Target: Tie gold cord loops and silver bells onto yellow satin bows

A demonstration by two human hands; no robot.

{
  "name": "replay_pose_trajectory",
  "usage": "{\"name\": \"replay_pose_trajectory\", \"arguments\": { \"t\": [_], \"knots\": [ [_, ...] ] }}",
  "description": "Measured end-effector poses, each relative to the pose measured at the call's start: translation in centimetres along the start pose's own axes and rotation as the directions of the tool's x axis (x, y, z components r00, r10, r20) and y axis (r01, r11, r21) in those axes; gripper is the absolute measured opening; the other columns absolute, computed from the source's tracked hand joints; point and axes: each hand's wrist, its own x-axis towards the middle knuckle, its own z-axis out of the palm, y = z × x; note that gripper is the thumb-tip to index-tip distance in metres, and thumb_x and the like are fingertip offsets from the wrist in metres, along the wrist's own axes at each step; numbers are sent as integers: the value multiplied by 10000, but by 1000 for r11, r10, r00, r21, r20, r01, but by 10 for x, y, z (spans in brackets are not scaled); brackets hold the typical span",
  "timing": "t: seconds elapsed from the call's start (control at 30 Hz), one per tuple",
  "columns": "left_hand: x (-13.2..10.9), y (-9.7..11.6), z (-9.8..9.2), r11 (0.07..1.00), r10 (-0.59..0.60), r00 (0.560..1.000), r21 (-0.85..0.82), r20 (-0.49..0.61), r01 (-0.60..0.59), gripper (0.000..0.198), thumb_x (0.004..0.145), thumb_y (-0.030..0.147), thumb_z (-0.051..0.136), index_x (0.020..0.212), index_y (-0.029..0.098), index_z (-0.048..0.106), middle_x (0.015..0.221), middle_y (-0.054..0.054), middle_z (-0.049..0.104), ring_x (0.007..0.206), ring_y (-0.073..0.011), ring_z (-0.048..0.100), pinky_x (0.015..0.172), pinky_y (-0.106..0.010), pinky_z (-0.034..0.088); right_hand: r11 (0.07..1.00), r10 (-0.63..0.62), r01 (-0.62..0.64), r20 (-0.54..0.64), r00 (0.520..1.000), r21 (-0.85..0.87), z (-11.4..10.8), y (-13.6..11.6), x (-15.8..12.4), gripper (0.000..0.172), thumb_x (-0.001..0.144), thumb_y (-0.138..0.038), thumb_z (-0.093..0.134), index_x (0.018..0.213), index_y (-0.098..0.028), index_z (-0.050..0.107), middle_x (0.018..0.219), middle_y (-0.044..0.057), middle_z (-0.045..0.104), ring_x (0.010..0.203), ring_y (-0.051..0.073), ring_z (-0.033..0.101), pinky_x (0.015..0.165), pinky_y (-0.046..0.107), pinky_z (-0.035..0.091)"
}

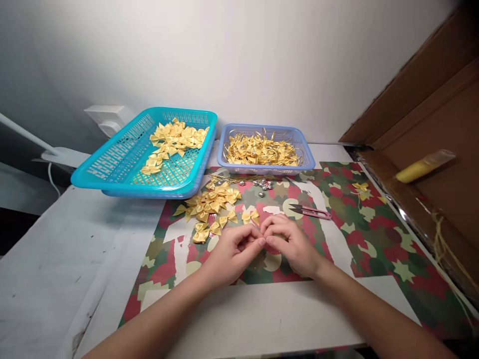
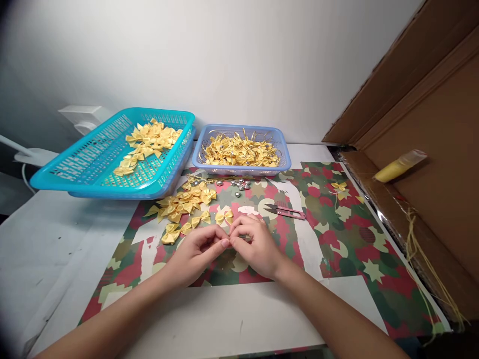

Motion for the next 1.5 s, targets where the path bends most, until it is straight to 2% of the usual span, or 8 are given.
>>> {"name": "replay_pose_trajectory", "arguments": {
  "t": [0.1,0.23,0.4,0.57,0.73,0.87,1.13,1.5],
  "knots": [
    [0,0,2,1000,-10,1000,-6,11,10,276,893,367,531,722,152,552,599,36,474,519,-85,366,469,-203,274,997,52,-51,-12,999,66,1,0,2,294,781,-201,504,487,-187,511,778,18,605,825,178,512,818,340,346],
    [0,0,2,1000,9,1000,-6,-23,-9,256,889,313,518,682,164,502,598,44,450,526,-85,356,476,-200,273,973,145,-145,14,989,178,-1,-2,2,254,707,-180,490,460,-191,548,765,32,589,861,189,530,814,321,368],
    [0,0,-1,1000,13,999,6,-52,-12,262,894,296,504,667,170,470,595,53,414,534,-83,335,481,-197,258,943,174,-180,43,984,279,-6,-4,2,253,684,-189,475,434,-197,513,715,43,560,883,204,536,789,303,403],
    [-1,1,-1,1000,4,998,28,-57,-3,262,900,318,499,687,167,490,608,46,430,542,-87,343,490,-201,264,969,121,-125,33,992,213,-5,-4,2,292,821,-282,437,592,-197,597,792,57,610,865,220,541,804,341,406],
    [0,0,1,1000,1,999,29,-33,0,272,903,352,499,700,170,502,633,26,495,556,-99,400,499,-206,304,987,145,-151,101,984,55,0,-2,2,382,889,-310,404,567,-198,576,843,46,635,924,221,521,856,354,380],
    [-1,0,1,995,32,999,94,-35,-29,263,911,326,488,702,169,511,592,38,494,524,-93,392,502,-205,305,975,212,-217,101,972,41,2,-4,2,339,824,-222,436,516,-197,575,830,33,640,927,211,528,841,340,391],
    [-1,1,1,984,91,995,161,-45,-82,242,922,291,465,708,179,478,556,71,412,484,-78,337,474,-202,254,946,230,-231,32,973,229,2,-4,0,243,707,-160,484,478,-187,561,768,30,592,737,162,540,612,267,414],
    [-2,-3,-1,983,37,994,184,-107,-16,258,931,336,450,715,196,439,511,91,313,457,-82,260,463,-215,207,958,171,-171,19,985,230,-2,-4,-1,256,727,-150,496,476,-193,521,717,28,573,773,176,543,684,290,427]
  ]
}}
